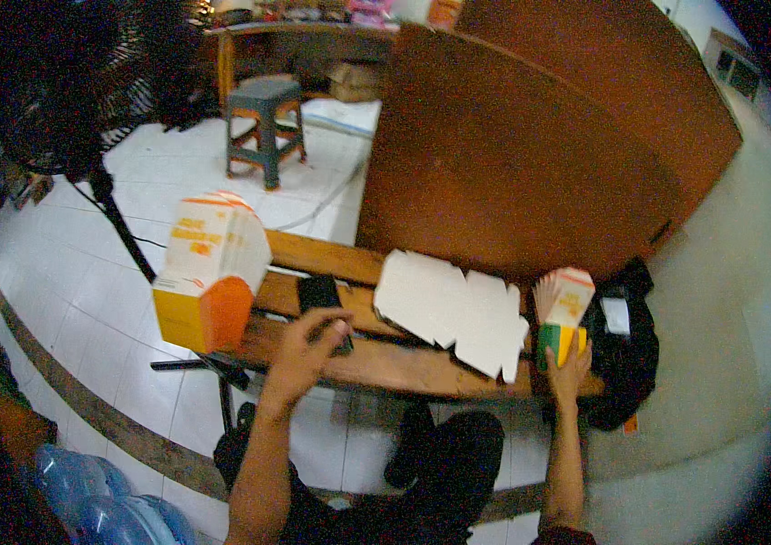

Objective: The person folds flat cardboard pieces into small rectangular boxes by hand. They fold the sides, tuck flaps, and stack the finished boxes on the right side of the bench. The process is repeated continuously throughout the clip.

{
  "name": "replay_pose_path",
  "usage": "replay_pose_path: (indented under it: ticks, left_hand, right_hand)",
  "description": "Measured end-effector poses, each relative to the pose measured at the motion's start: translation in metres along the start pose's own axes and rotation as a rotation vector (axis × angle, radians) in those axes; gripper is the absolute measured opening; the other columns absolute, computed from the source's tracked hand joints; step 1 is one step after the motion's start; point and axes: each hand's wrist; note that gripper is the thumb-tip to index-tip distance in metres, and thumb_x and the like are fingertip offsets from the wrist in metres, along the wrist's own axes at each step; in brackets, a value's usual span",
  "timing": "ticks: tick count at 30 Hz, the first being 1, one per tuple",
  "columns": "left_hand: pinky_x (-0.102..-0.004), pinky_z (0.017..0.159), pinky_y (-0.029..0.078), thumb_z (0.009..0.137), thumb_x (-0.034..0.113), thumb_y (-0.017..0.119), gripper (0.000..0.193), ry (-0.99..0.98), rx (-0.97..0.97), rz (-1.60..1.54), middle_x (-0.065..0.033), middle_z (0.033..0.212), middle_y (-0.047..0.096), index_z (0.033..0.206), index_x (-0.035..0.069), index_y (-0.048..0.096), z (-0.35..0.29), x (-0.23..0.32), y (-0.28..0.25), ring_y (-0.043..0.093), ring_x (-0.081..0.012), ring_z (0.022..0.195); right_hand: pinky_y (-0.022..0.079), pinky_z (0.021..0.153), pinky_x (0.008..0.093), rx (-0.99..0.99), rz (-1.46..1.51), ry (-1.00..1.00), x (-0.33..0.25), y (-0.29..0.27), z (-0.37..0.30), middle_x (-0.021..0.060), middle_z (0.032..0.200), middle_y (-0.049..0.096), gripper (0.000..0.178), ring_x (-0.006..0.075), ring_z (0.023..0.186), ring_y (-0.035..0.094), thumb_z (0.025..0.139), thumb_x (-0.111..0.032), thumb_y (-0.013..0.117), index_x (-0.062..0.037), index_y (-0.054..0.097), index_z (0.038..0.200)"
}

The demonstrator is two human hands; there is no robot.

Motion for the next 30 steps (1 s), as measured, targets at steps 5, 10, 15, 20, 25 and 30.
replay_pose_path:
  ticks: [5, 10, 15, 20, 25, 30]
  left_hand:
    - [-0.0314, 0.088, 0.048, 0.094, 0.018, 0.059, 0.026, -0.104, -0.011, -0.090, -0.0104, 0.107, 0.065, 0.112, 0.000, 0.064, -0.008, 0.008, -0.008, 0.062, -0.0180, 0.099]
    - [-0.0306, 0.088, 0.048, 0.095, 0.019, 0.058, 0.026, -0.060, 0.000, -0.014, -0.0102, 0.109, 0.065, 0.113, 0.000, 0.064, -0.008, 0.011, -0.009, 0.062, -0.0183, 0.099]
    - [-0.0317, 0.089, 0.048, 0.096, 0.022, 0.056, 0.029, -0.060, -0.056, 0.063, -0.0118, 0.110, 0.067, 0.114, 0.001, 0.064, -0.002, -0.003, 0.004, 0.064, -0.0187, 0.098]
    - [-0.0319, 0.088, 0.048, 0.094, 0.021, 0.061, 0.028, -0.041, -0.065, 0.080, -0.0098, 0.101, 0.066, 0.113, 0.001, 0.063, 0.000, -0.010, 0.010, 0.062, -0.0197, 0.095]
    - [-0.0328, 0.087, 0.049, 0.094, 0.020, 0.061, 0.028, -0.013, -0.060, 0.024, -0.0100, 0.104, 0.064, 0.113, -0.001, 0.062, 0.000, -0.007, 0.004, 0.060, -0.0175, 0.100]
    - [-0.0358, 0.097, 0.045, 0.088, 0.021, 0.067, 0.035, 0.029, -0.018, 0.075, -0.0135, 0.113, 0.062, 0.116, 0.001, 0.061, -0.003, 0.005, 0.004, 0.058, -0.0247, 0.109]
  right_hand:
    - [0.022, 0.111, 0.0569, 0.194, 0.038, 0.002, -0.015, -0.027, -0.021, 0.0322, 0.148, 0.026, 0.079, 0.0500, 0.135, 0.026, 0.082, -0.048, 0.069, -0.0107, 0.038, 0.145]
    - [0.033, 0.107, 0.0479, 0.111, 0.311, -0.219, -0.081, -0.069, -0.013, 0.0225, 0.142, 0.039, 0.065, 0.0402, 0.130, 0.037, 0.076, -0.029, 0.078, -0.0077, 0.051, 0.131]
    - [0.036, 0.108, 0.0439, -0.398, 0.430, -0.637, -0.191, -0.060, 0.000, 0.0199, 0.141, 0.043, 0.068, 0.0368, 0.132, 0.039, 0.071, -0.033, 0.082, -0.0079, 0.055, 0.129]
    - [0.039, 0.107, 0.0433, -0.627, 0.222, -0.679, -0.259, -0.047, 0.006, 0.0219, 0.143, 0.042, 0.062, 0.0396, 0.130, 0.042, 0.077, -0.028, 0.073, -0.0109, 0.051, 0.132]
    - [0.050, 0.090, 0.0412, -0.649, 0.374, -0.731, -0.257, -0.053, 0.021, 0.0211, 0.111, 0.065, 0.028, 0.0345, 0.102, 0.063, 0.084, -0.013, 0.064, -0.0059, 0.066, 0.111]
    - [0.052, 0.077, 0.0384, -0.266, 0.705, -0.543, -0.256, -0.088, 0.009, 0.0167, 0.093, 0.069, 0.020, 0.0348, 0.086, 0.066, 0.082, 0.001, 0.061, -0.0043, 0.068, 0.100]
Point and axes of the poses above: each hand's wrist, its own z-axis towards the middle knuckle, its own y-axis out of the palm, x = y × z
